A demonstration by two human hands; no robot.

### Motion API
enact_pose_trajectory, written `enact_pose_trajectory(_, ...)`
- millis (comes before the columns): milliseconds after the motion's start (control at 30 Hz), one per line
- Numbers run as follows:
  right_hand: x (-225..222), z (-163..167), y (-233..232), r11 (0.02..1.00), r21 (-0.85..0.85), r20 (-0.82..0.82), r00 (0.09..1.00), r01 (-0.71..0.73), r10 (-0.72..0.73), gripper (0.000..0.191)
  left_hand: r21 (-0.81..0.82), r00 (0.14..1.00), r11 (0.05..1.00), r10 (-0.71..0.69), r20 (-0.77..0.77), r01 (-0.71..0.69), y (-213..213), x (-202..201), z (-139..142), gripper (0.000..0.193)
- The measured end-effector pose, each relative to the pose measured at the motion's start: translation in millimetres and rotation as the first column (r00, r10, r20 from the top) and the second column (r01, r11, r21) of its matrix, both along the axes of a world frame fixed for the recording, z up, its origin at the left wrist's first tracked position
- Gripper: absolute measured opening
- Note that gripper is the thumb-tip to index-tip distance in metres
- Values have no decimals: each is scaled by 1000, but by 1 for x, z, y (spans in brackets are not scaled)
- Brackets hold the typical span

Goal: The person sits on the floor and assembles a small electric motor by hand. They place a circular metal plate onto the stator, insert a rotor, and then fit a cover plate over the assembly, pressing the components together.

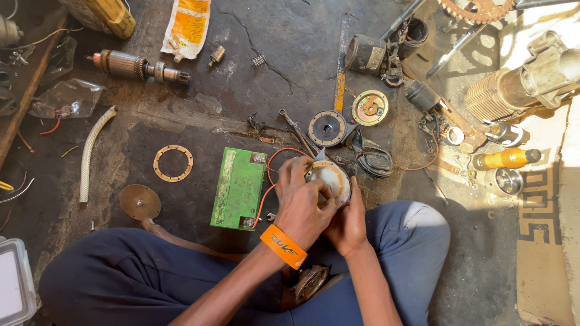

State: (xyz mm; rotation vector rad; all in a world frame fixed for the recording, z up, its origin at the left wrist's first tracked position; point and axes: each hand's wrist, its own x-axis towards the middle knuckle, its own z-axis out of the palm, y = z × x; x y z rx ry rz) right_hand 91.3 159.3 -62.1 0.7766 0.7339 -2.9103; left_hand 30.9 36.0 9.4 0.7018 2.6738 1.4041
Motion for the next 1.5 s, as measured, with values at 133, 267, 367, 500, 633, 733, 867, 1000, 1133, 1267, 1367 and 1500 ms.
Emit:
enact_pose_trajectory(133,2,-3,0,999,43,8,1000,-8,8,62,20,998,1000,15,-53,-14,5,11,-9,17)
enact_pose_trajectory(267,3,-7,0,1000,25,3,1000,-14,14,60,-14,1000,1000,-8,3,8,6,14,-15,16)
enact_pose_trajectory(367,3,-7,0,1000,24,48,999,-9,8,60,-4,1000,1000,-7,27,7,4,13,-17,15)
enact_pose_trajectory(500,2,-4,-1,1000,26,44,999,-13,12,60,-13,1000,1000,-16,25,16,4,12,-16,14)
enact_pose_trajectory(633,1,-1,-1,1000,23,47,999,-13,12,60,-30,998,999,-22,52,24,5,13,-15,14)
enact_pose_trajectory(733,1,-1,-1,999,34,58,998,-23,21,62,-46,999,999,-21,49,23,4,12,-15,15)
enact_pose_trajectory(867,1,-3,-1,999,47,74,997,-24,21,60,-84,999,996,-21,36,24,4,13,-14,16)
enact_pose_trajectory(1000,0,-2,-1,999,48,62,998,-3,0,59,-158,998,987,-13,-69,2,6,14,-10,29)
enact_pose_trajectory(1133,-1,4,-3,999,39,84,996,-13,9,60,-153,995,988,-27,-97,12,5,15,-2,30)
enact_pose_trajectory(1267,0,10,-5,1000,13,135,991,-10,8,59,-41,998,999,-33,-61,30,-4,5,4,33)
enact_pose_trajectory(1367,0,10,-5,998,10,119,991,-60,58,60,51,1000,999,11,-24,-10,-13,-15,1,35)
enact_pose_trajectory(1500,1,7,-2,976,26,-27,976,-217,218,71,251,990,968,-48,131,13,-19,-37,-7,45)
